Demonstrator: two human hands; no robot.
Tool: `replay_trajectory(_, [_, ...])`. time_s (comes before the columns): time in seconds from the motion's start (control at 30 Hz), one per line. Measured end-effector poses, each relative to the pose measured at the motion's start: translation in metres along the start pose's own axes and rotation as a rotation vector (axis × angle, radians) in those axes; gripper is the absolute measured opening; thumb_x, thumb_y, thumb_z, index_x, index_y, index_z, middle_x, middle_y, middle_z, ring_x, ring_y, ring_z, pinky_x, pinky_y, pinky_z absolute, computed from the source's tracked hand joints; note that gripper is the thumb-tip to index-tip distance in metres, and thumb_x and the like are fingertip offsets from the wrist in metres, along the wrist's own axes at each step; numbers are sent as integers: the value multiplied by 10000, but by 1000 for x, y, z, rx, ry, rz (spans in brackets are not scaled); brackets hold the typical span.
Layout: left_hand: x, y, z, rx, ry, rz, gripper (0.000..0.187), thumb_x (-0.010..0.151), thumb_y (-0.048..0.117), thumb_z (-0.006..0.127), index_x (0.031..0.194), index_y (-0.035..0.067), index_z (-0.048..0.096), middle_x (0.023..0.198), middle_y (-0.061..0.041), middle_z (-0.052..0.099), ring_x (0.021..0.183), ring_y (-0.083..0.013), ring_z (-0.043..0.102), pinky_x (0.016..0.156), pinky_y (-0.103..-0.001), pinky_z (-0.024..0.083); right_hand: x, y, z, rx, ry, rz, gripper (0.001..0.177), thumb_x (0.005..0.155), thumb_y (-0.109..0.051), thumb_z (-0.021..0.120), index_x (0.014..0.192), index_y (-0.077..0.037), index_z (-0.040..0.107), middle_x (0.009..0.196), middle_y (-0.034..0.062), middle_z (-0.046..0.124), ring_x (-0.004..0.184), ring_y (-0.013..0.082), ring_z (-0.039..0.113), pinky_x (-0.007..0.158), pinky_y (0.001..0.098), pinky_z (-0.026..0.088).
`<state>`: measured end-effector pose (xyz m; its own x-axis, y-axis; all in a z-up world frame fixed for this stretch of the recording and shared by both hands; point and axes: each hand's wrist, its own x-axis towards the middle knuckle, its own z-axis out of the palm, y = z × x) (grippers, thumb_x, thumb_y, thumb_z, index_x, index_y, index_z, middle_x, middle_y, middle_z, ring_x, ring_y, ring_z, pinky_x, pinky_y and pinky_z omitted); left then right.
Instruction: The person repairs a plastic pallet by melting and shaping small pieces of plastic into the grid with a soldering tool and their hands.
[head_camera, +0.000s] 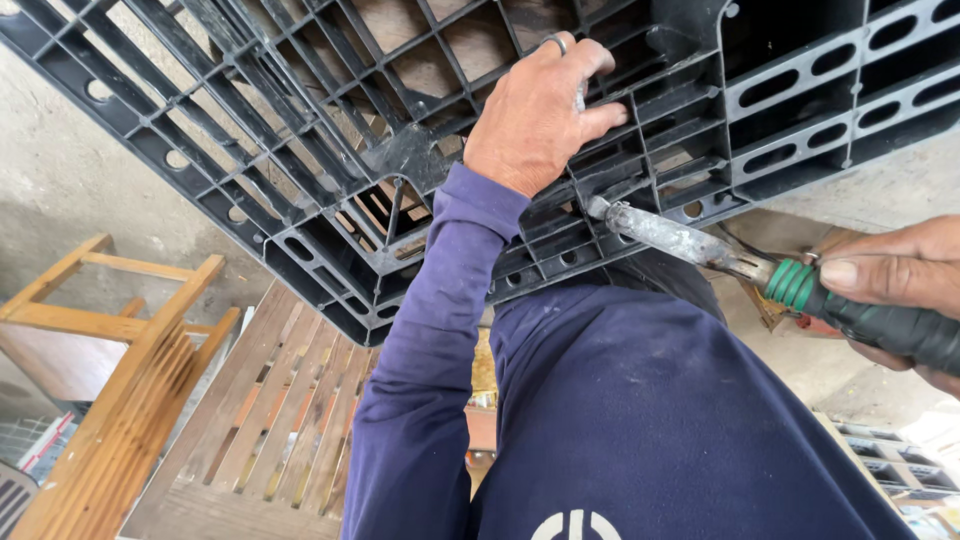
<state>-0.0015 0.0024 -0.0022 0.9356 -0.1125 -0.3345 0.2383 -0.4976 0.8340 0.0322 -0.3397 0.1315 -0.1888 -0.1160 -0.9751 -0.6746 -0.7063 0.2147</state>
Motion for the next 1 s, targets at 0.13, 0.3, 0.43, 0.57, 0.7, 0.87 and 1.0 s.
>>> replay_trajectory(0.13, [0,3,3,74,170,141,455,820,339,863,1135,85,656,997,-83,640,873,-266,665,775,-367,557,4,15,-12,-13,24,-3,566,1005,-454,608,1116,100,647,555,215,515,360,260,442,340,368,349])
replay_trajectory(0.3, [-32,12,-14,-279,376,117,372,960,231,852,1247,100,655,1009,-45,596,891,-160,622,799,-281,542,24,81,-27,-101,3,-29,608,976,-570,604,1089,25,650,559,207,499,344,285,466,316,408,386])
replay_trajectory(0.43, [-86,35,-31,-597,478,-68,443,1055,145,610,1482,78,516,1259,-31,543,963,-125,564,824,-247,542,25,140,-20,80,144,-49,553,955,-498,577,1223,-25,681,645,238,537,389,277,487,324,390,408])
replay_trajectory(0.57, [-123,62,-18,-83,346,11,559,1002,-69,562,1533,44,429,1299,-161,466,1130,-222,547,1012,-299,517,22,142,-22,54,-42,-223,552,1024,-529,574,1132,13,576,692,194,543,366,275,528,316,395,477])
replay_trajectory(0.7, [-129,75,24,33,286,40,490,1018,30,680,1464,0,479,1257,-150,550,1102,-282,615,986,-340,541,18,129,-2,192,-99,-444,460,1060,-378,506,1230,46,563,808,207,575,494,246,567,441,382,495])
replay_trajectory(0.87, [-111,70,61,262,303,101,224,976,51,709,1185,32,633,1073,-124,605,980,-322,624,849,-413,539,23,128,16,314,-156,-558,487,1074,-345,519,1332,62,590,868,197,604,541,224,578,478,363,528])
replay_trajectory(1.0, [-108,70,60,383,267,47,130,965,60,689,1087,41,651,1041,-157,595,961,-341,613,827,-432,531,29,166,20,343,-184,-578,383,1065,-215,559,1320,70,581,859,230,599,616,240,590,554,372,539])
